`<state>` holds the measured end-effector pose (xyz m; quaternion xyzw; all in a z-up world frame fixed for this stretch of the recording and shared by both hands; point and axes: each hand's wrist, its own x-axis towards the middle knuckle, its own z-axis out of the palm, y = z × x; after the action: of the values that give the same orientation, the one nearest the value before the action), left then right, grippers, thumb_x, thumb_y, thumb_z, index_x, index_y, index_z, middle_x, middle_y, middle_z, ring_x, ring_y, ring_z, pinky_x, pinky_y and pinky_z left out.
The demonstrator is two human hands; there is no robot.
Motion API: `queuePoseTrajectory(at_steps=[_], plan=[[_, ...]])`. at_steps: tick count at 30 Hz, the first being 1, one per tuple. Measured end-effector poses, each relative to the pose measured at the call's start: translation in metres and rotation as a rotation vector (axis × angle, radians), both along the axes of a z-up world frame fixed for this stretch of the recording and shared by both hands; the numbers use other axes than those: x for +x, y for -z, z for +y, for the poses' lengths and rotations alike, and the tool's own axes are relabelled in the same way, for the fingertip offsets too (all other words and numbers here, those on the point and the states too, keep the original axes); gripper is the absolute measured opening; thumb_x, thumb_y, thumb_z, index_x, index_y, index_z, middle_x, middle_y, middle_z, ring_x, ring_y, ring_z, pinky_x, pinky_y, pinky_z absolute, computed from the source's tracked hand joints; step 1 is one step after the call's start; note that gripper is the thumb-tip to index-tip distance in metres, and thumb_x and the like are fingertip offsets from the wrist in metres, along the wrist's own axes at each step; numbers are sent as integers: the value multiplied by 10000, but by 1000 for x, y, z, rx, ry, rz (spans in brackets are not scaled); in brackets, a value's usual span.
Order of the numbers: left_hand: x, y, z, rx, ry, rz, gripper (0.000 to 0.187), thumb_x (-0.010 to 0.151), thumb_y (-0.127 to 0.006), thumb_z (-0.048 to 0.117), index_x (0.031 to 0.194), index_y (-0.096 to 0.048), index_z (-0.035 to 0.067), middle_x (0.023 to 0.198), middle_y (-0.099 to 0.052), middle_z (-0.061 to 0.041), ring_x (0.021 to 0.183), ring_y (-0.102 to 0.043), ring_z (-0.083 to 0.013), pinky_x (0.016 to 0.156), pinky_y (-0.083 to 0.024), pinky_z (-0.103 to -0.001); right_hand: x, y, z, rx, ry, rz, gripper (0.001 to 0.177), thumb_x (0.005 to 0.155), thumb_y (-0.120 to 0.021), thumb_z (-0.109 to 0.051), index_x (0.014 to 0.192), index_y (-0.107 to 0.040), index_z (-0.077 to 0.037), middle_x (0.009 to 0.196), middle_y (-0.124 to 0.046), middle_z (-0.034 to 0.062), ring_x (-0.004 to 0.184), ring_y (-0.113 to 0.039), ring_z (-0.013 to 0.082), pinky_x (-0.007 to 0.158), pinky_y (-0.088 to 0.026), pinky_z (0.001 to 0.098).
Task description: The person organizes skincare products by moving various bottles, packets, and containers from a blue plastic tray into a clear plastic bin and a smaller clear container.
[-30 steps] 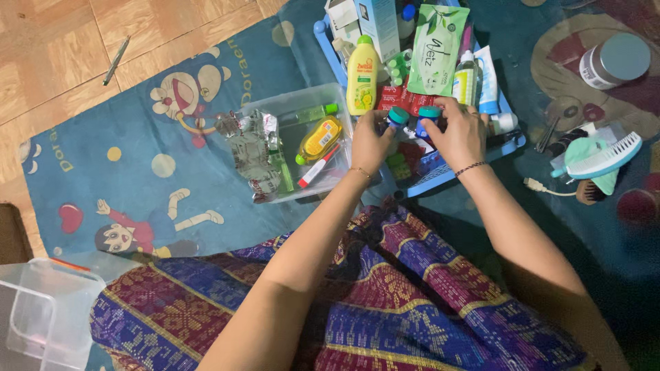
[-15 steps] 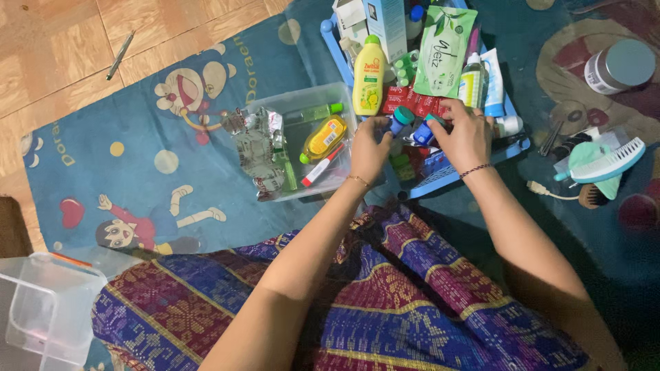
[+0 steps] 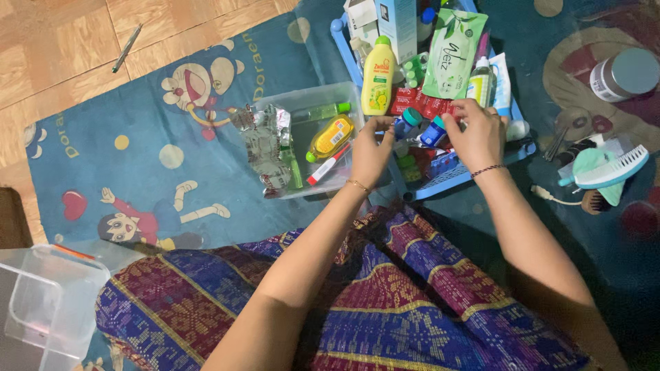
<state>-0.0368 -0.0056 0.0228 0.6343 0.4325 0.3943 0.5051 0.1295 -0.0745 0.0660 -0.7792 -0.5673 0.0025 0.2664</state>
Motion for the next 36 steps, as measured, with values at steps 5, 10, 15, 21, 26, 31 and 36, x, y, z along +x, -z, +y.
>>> queuePoseTrajectory(at_steps=[5, 10, 15, 21, 26, 31, 36], plan=[[-18, -2, 6, -36, -31, -28, 171, 779, -555, 110, 916, -563, 8, 799, -623, -81, 649, -594, -137, 593, -471, -254, -2, -10, 4, 49, -31, 20, 151, 832, -607, -207, 940, -594, -102, 812, -626, 31, 796, -563, 203, 769, -337, 377], [-47, -4, 13, -6, -74, -156, 152, 794, -539, 78, 924, -556, 0, 852, -617, -73, 729, -590, -119, 661, -477, -240, -17, -21, 14, 101, -69, -13, 118, 842, -601, -186, 930, -602, -107, 801, -614, 34, 818, -553, 220, 766, -342, 368], [-79, -10, 22, -58, -151, -112, 147, 797, -555, 99, 903, -563, -3, 834, -619, -80, 726, -592, -125, 657, -484, -246, -45, -34, 26, 125, -141, 27, 103, 827, -605, -137, 914, -603, -83, 802, -588, 54, 798, -553, 227, 749, -371, 372], [-106, -5, 22, -36, -196, -62, 163, 793, -553, 111, 910, -569, -1, 827, -625, -93, 731, -602, -143, 669, -482, -260, -71, -20, 58, 120, -230, 50, 374, 764, -643, -122, 1090, -483, -32, 916, -554, 132, 850, -535, 289, 736, -425, 386], [-108, 0, 19, -46, -210, -70, 161, 792, -552, 112, 912, -564, 5, 833, -626, -90, 740, -606, -141, 667, -484, -257, -80, -1, 94, 117, -156, 11, 500, 758, -681, -188, 1133, -379, -49, 1023, -466, 182, 896, -504, 354, 737, -421, 417], [-104, -3, 14, -119, -176, -84, 156, 804, -538, 112, 916, -562, 7, 827, -626, -90, 733, -606, -135, 659, -484, -251, -90, 7, 112, 45, -17, -37, 523, 716, -718, -281, 1049, -377, -65, 1025, -402, 162, 855, -490, 378, 693, -408, 448], [-100, -5, 13, -123, -167, -95, 153, 803, -534, 99, 916, -563, 0, 838, -626, -93, 738, -608, -139, 657, -484, -250, -94, 7, 116, 12, 31, -77, 522, 689, -729, -292, 1014, -374, -89, 1013, -374, 141, 805, -513, 366, 643, -418, 453]])
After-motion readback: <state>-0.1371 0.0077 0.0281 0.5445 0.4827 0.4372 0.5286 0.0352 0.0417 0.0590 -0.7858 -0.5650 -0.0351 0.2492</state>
